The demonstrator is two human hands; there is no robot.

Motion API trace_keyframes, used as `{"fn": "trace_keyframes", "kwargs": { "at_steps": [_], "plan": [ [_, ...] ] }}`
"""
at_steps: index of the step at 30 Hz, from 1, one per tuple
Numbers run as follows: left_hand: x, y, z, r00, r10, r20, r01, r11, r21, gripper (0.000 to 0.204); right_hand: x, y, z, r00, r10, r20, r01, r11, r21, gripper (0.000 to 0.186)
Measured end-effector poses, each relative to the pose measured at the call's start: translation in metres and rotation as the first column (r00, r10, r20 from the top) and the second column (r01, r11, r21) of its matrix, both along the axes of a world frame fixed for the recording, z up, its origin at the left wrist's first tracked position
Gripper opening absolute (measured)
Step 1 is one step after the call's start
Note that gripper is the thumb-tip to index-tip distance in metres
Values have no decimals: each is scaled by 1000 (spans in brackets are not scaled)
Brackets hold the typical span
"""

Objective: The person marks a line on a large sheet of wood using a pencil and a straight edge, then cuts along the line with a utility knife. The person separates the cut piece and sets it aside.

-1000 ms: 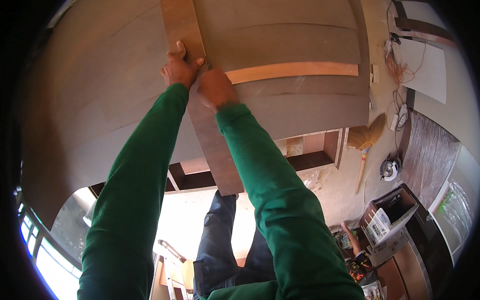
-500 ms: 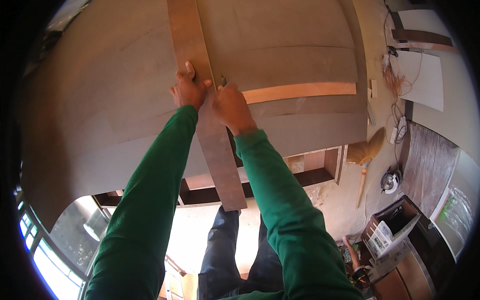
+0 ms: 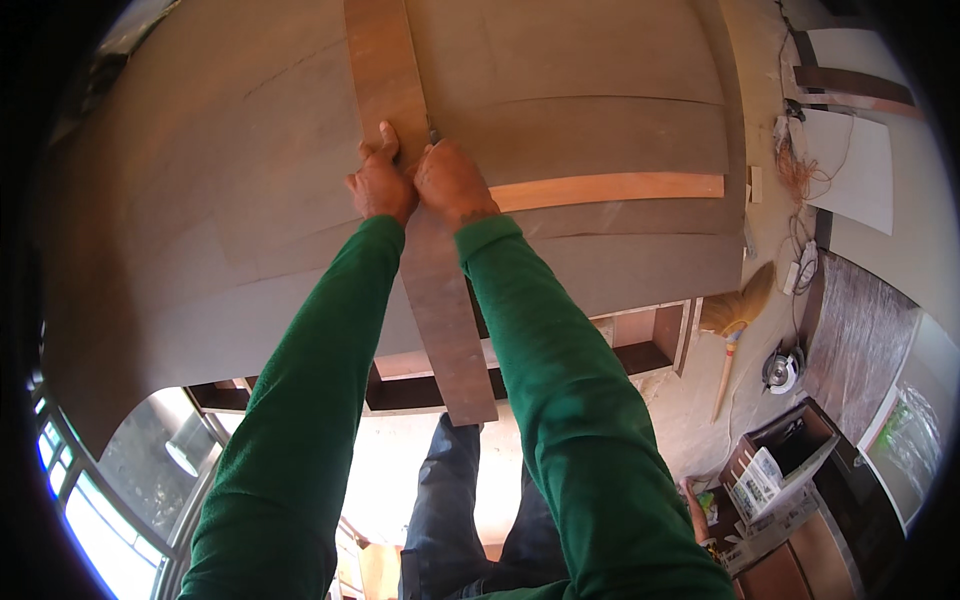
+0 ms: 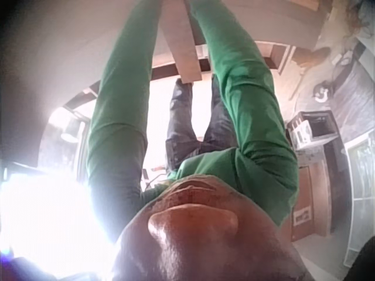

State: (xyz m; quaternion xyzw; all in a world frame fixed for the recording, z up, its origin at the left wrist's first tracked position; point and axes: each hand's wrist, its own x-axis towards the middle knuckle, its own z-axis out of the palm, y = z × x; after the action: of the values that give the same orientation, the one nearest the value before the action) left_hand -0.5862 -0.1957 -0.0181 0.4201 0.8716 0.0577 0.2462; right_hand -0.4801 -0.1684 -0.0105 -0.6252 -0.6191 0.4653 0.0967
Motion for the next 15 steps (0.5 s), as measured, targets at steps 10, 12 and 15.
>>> {"fn": "trace_keyframes", "kwargs": {
  "at_steps": [10,12,15],
  "plan": [
    [-6,-6,-15,997,-71,-39,74,995,70,82,3,10,17,934,326,147,-309,943,-125,23],
    [-6,-4,-17,998,-63,-12,63,996,64,84,-7,15,29,902,361,238,-305,921,-241,23],
    [-3,0,-9,995,-84,-58,88,995,56,86,3,1,30,962,248,111,-224,956,-191,24]
  ]
}}
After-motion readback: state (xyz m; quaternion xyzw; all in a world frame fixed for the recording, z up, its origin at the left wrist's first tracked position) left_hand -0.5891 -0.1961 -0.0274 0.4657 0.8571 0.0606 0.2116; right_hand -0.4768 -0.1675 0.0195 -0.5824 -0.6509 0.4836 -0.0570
